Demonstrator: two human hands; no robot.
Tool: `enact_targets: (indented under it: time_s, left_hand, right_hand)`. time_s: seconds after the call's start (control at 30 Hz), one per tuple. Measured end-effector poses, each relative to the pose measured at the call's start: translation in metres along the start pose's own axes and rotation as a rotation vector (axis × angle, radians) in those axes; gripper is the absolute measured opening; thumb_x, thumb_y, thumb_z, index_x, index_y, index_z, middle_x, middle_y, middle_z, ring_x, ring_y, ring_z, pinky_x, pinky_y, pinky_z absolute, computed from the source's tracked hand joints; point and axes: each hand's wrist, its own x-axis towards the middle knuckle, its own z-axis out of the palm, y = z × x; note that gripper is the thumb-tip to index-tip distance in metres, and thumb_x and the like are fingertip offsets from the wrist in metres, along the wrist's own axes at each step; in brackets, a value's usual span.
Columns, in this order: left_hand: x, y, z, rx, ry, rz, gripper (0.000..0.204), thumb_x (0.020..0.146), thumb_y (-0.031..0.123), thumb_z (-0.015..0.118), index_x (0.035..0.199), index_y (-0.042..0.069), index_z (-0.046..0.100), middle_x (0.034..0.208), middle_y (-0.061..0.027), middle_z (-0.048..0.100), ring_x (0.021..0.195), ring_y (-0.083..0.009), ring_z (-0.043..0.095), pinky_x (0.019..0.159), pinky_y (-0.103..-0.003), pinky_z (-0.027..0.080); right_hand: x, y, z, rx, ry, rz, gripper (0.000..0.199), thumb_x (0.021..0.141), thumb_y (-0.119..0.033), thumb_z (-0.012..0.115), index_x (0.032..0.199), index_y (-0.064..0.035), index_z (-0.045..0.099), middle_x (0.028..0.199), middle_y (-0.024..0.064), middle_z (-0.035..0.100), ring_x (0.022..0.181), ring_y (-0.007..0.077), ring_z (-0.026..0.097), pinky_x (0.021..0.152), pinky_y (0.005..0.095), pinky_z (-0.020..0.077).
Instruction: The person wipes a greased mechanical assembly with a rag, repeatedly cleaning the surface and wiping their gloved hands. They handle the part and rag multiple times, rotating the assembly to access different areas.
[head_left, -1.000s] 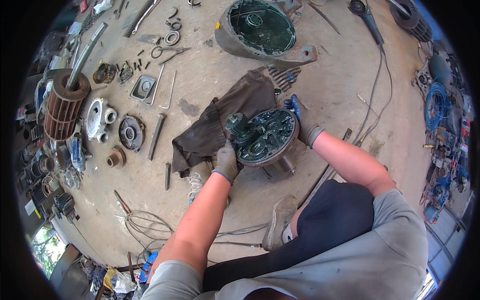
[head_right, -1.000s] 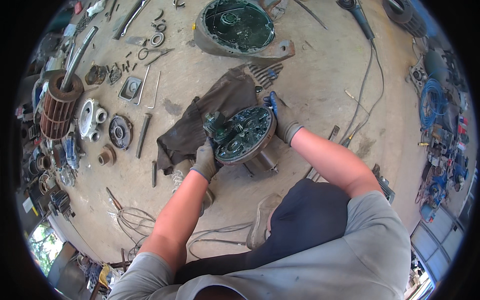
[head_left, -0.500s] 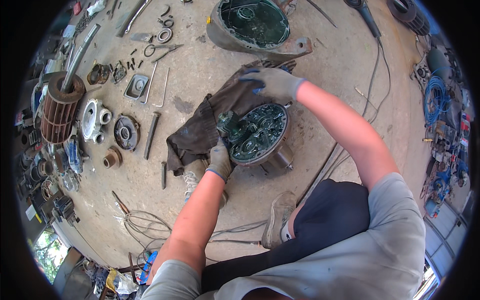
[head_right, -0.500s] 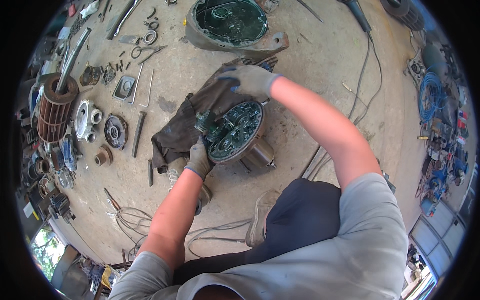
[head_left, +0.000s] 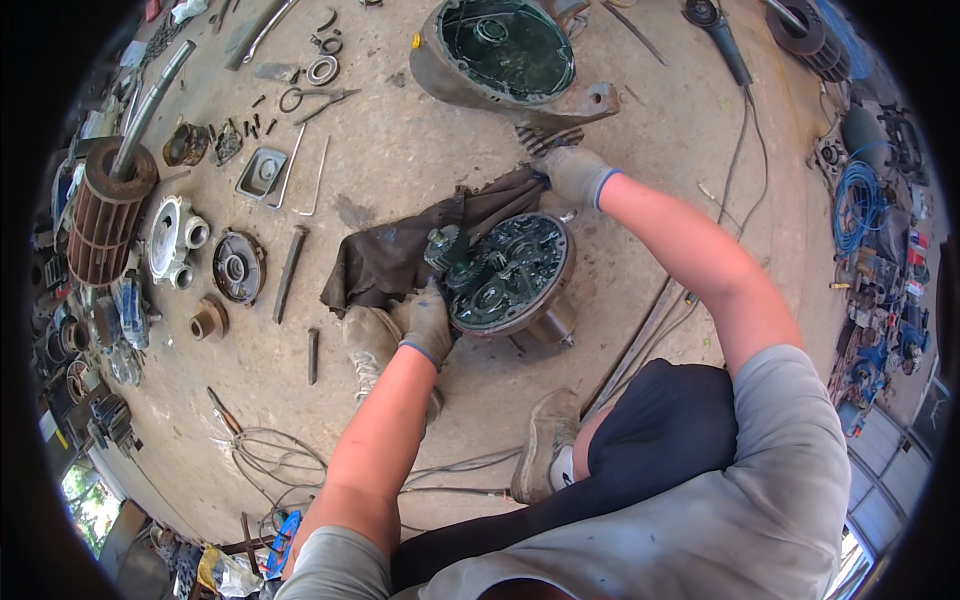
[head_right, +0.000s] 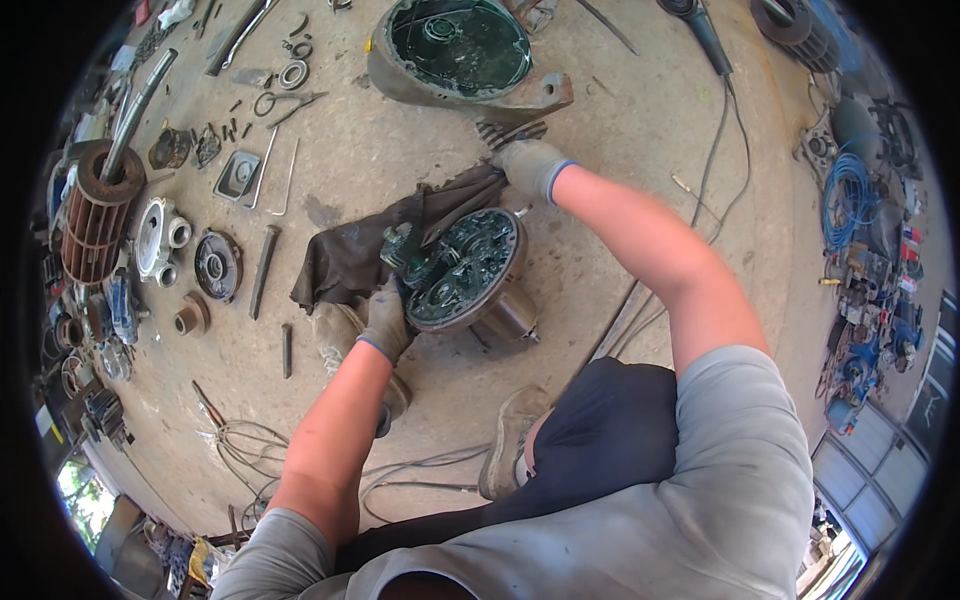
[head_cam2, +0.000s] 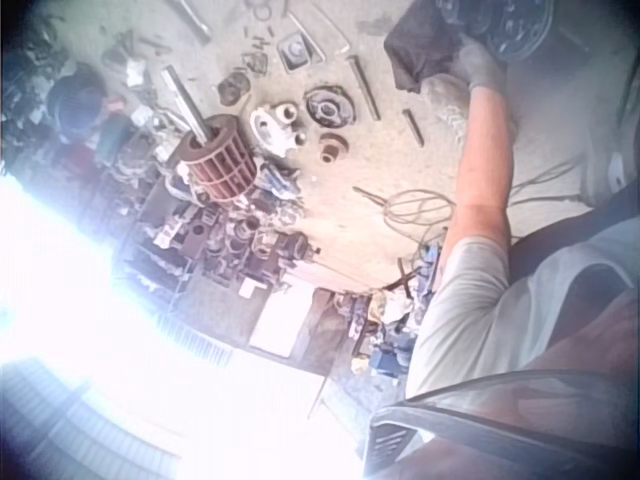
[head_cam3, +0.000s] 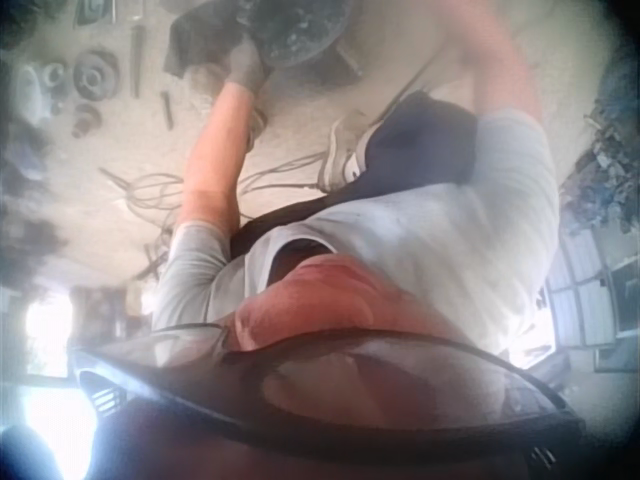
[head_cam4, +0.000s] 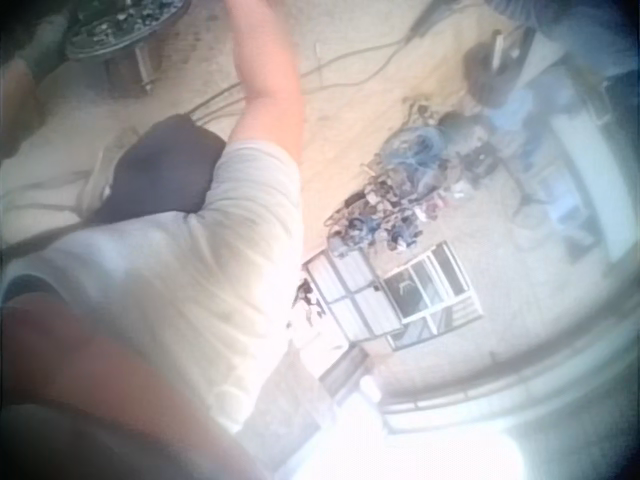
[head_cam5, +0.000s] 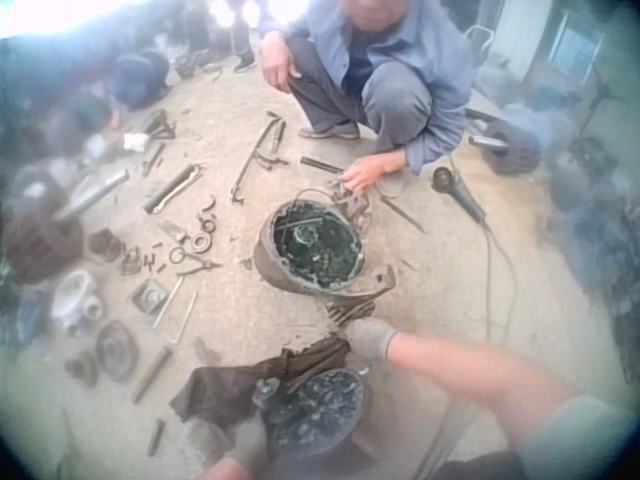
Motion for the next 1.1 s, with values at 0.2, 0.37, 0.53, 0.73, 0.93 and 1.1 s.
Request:
enact_targets:
  time_s: [0.2, 0.37, 0.53, 0.73, 0.93, 1.1]
  left_hand:
    - [-0.01, 0.03, -0.005, 0.729, 0.166, 0.086, 0.052, 0.109, 0.047, 0.045, 0.116, 0.001, 0.068, 0.099, -0.0197, 0.074, 0.086, -0.033, 0.073, 0.076, -0.044, 0.059]
    - [-0.054, 0.104, 0.003, 1.668, 0.166, 0.51, 0.049, 0.104, 0.046, 0.054, 0.116, 0.001, 0.07, 0.11, -0.0321, 0.07, 0.106, -0.0489, 0.067, 0.095, -0.052, 0.053]
    - [-0.054, 0.152, 0.013, 1.814, 0.137, 0.902, 0.049, 0.095, 0.031, 0.072, 0.14, 0.016, 0.058, 0.118, -0.0234, 0.067, 0.109, -0.045, 0.067, 0.092, -0.049, 0.056]
    - [-0.003, 0.148, -0.015, 1.593, 0.031, 0.922, 0.036, 0.087, 0.017, 0.078, 0.122, 0.01, 0.07, 0.111, -0.0211, 0.071, 0.111, -0.0422, 0.067, 0.094, -0.046, 0.054]
    - [-0.009, 0.146, -0.03, 0.992, -0.118, 0.446, 0.012, 0.1, 0.011, 0.07, 0.11, 0.005, 0.071, 0.089, -0.0012, 0.071, 0.074, -0.0104, 0.065, 0.069, -0.028, 0.056]
    - [-0.016, 0.152, -0.026, 0.778, -0.13, 0.288, 0.01, 0.102, 0.013, 0.068, 0.11, 0.007, 0.071, 0.084, -0.0007, 0.068, 0.069, -0.0119, 0.066, 0.06, -0.029, 0.057]
  right_hand:
    - [0.008, -0.006, -0.006, 0.087, -0.055, 0.001, 0.031, 0.09, -0.019, 0.064, 0.119, -0.013, 0.072, 0.12, 0.0161, 0.073, 0.111, 0.0336, 0.071, 0.094, 0.0445, 0.057]
    - [0.004, -0.008, 0.004, 0.041, -0.034, 0.034, 0.033, 0.09, -0.018, 0.064, 0.122, -0.0153, 0.071, 0.124, 0.0143, 0.07, 0.115, 0.0333, 0.068, 0.097, 0.0445, 0.0548]
    - [0.002, -0.006, 0.001, 0.155, 0.144, 0.06, 0.044, 0.09, -0.023, 0.071, 0.131, -0.0076, 0.065, 0.133, 0.019, 0.064, 0.119, 0.0345, 0.066, 0.099, 0.0452, 0.0549]
    - [-0.115, -0.075, 0.001, 0.939, 0.536, 0.27, 0.069, 0.084, -0.026, 0.084, 0.139, 0.0003, 0.053, 0.128, 0.0219, 0.057, 0.107, 0.0333, 0.065, 0.098, 0.0462, 0.0529]
    - [-0.159, -0.171, 0.05, 0.825, 0.458, 0.044, 0.116, 0.067, -0.028, 0.095, 0.157, -0.0049, 0.025, 0.137, 0.0201, 0.044, 0.122, 0.0383, 0.051, 0.101, 0.0496, 0.0486]
    - [-0.155, -0.186, 0.055, 0.873, 0.485, 0.066, 0.125, 0.065, -0.027, 0.095, 0.161, -0.0053, 0.018, 0.143, 0.0223, 0.042, 0.125, 0.0419, 0.048, 0.11, 0.0503, 0.0424]
